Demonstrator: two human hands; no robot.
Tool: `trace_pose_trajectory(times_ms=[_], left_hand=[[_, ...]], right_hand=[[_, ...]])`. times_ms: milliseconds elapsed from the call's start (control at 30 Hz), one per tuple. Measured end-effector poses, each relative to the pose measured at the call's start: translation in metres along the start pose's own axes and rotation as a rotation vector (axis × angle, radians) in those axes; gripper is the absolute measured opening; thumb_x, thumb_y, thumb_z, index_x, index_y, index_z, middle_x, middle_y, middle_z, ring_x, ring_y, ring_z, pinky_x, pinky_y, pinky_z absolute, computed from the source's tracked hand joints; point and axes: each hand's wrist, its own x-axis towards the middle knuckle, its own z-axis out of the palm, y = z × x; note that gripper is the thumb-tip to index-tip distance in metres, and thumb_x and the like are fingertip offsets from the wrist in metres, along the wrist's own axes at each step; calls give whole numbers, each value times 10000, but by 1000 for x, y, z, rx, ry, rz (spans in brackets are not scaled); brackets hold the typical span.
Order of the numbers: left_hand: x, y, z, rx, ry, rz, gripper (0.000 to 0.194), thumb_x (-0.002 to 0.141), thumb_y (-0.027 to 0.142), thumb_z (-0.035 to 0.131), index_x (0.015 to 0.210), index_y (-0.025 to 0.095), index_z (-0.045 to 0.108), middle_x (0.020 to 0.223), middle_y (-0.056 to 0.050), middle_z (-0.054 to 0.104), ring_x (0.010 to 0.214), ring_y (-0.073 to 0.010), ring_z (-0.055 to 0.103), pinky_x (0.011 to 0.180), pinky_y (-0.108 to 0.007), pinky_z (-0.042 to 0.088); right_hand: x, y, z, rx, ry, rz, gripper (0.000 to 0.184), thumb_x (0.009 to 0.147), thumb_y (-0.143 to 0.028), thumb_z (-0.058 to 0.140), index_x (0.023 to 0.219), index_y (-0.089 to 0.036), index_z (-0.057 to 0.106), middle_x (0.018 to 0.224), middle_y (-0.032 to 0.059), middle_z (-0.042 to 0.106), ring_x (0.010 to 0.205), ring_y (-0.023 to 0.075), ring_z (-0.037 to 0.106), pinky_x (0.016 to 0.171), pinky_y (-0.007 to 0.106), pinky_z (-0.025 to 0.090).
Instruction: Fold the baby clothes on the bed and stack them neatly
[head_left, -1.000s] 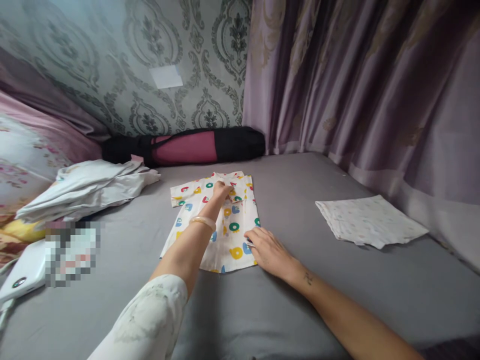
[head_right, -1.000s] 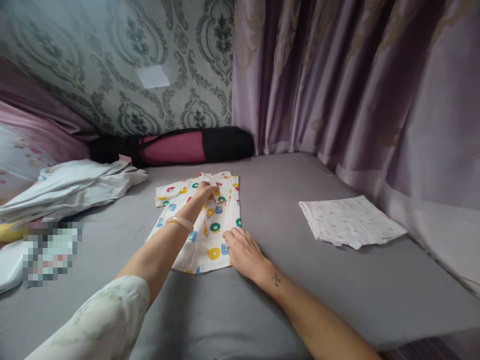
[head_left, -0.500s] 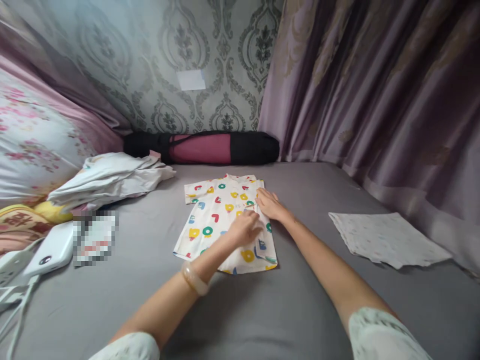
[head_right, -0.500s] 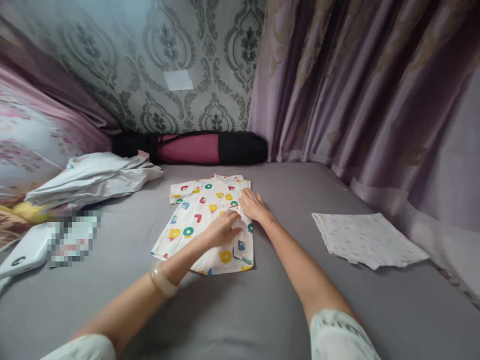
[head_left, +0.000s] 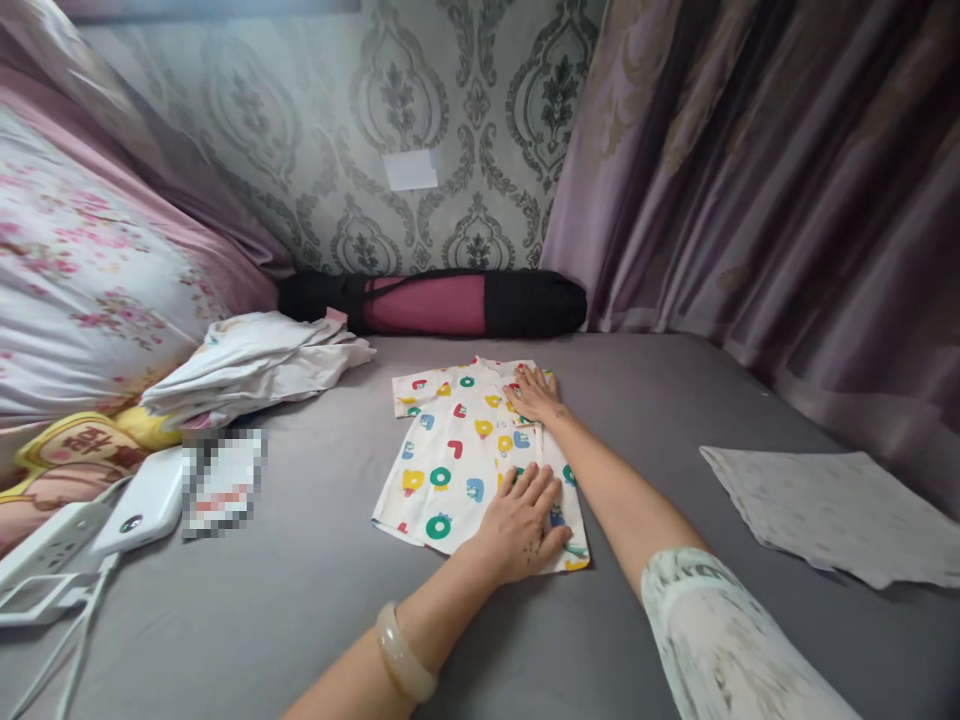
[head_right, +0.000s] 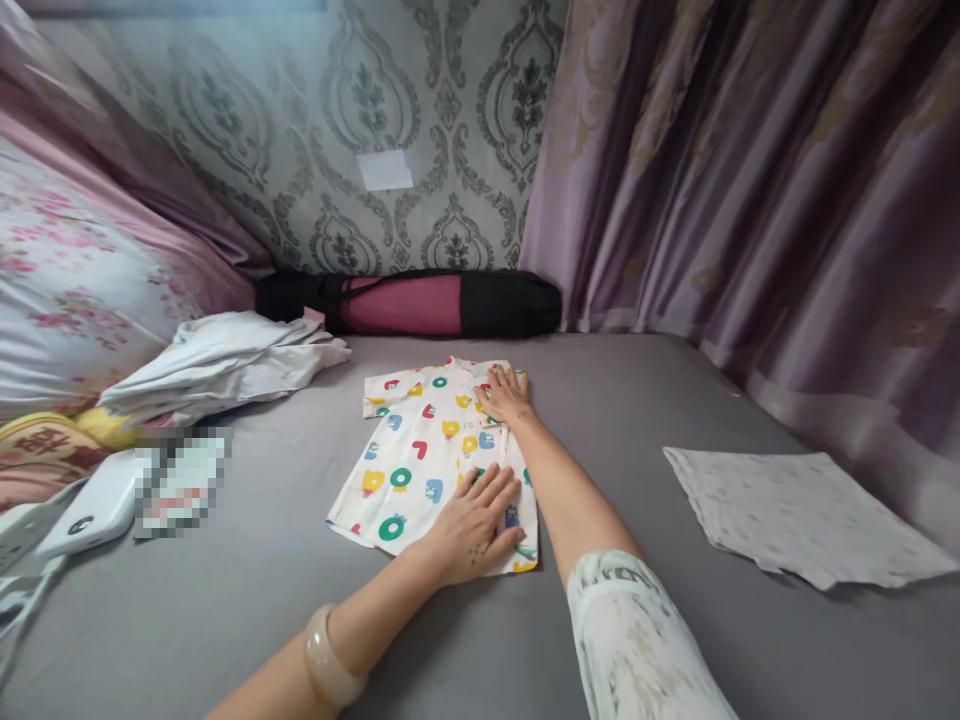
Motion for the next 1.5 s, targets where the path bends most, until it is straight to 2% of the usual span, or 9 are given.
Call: trace_pose_trajectory(times_ms=[133, 367, 567, 800, 1067, 1167, 1267, 1400, 1500], left_hand=[[-2, 2, 0, -4, -6, -5, 667, 973, 564, 266, 1506, 167, 315, 1588, -92, 258, 1481, -286, 178, 1201, -514, 141], [-2, 3, -2, 37, -5, 7, 661, 981, 560, 234, 1508, 168, 308, 1586, -80, 263, 1479, -286, 186, 1199, -517, 148], [-2, 2, -2, 10, 41, 9, 655, 971, 588, 261, 1466, 176, 376, 1555, -78, 351, 1460, -283, 252, 1190, -507, 199], [-2, 2, -5, -4, 116, -39, 629, 954, 596, 319, 1391, 166, 459, 1504, -105, 435, 1431, -292, 314, 1179, -513, 226], [-3, 1, -7, -25, 44, -37, 636, 955, 550, 350, 1444, 145, 388, 1540, -128, 370, 1439, -313, 295, 1177, -534, 230], [-5, -5, -14, -41, 49, -35, 579, 947, 534, 394, 1389, 165, 446, 1510, -127, 419, 1420, -297, 340, 1166, -515, 273], [-6, -17, -21, -9, 126, -91, 485, 950, 467, 430, 1336, 177, 484, 1473, -134, 469, 1411, -276, 363, 1150, -502, 311], [-7, -36, -27, 68, 228, -213, 423, 958, 375, 434, 1318, 161, 485, 1459, -153, 481, 1414, -285, 357, 1135, -518, 326], [-6, -47, -24, 103, 284, -285, 398, 949, 344, 449, 1296, 154, 494, 1448, -166, 490, 1397, -301, 383, 1122, -530, 335]], right_hand=[[2, 1, 3, -9, 14, 21, 731, 944, -630, 161, 1555, -230, 202, 1631, 66, 123, 1468, 362, 93, 1132, 603, 119], [5, 0, 6, -23, 48, 47, 722, 939, -638, 165, 1535, -243, 259, 1616, 93, 184, 1455, 371, 127, 1114, 605, 140], [4, 1, 1, 23, -5, 51, 726, 938, -639, 156, 1550, -253, 216, 1628, 83, 137, 1471, 357, 88, 1133, 601, 93], [-8, -27, -2, 40, 28, 22, 690, 965, -580, 116, 1562, -236, 156, 1631, 94, 112, 1487, 310, 43, 1156, 575, 2], [-9, -37, 11, 12, 46, 35, 674, 961, -587, 188, 1539, -245, 239, 1622, 88, 166, 1474, 324, 102, 1143, 599, 72], [-7, -36, 7, 37, 12, 35, 681, 958, -597, 190, 1542, -250, 233, 1629, 80, 136, 1480, 320, 74, 1147, 597, 53], [-2, -33, -1, 113, -47, 47, 691, 958, -616, 129, 1542, -263, 239, 1628, 82, 139, 1482, 314, 84, 1147, 596, 56], [5, -27, -3, 93, 96, 101, 684, 976, -565, 86, 1536, -209, 254, 1618, 113, 170, 1481, 272, 106, 1157, 572, 45], [8, -24, 4, 40, 101, 146, 687, 982, -537, 120, 1528, -145, 266, 1609, 137, 186, 1479, 271, 110, 1157, 567, 74]])
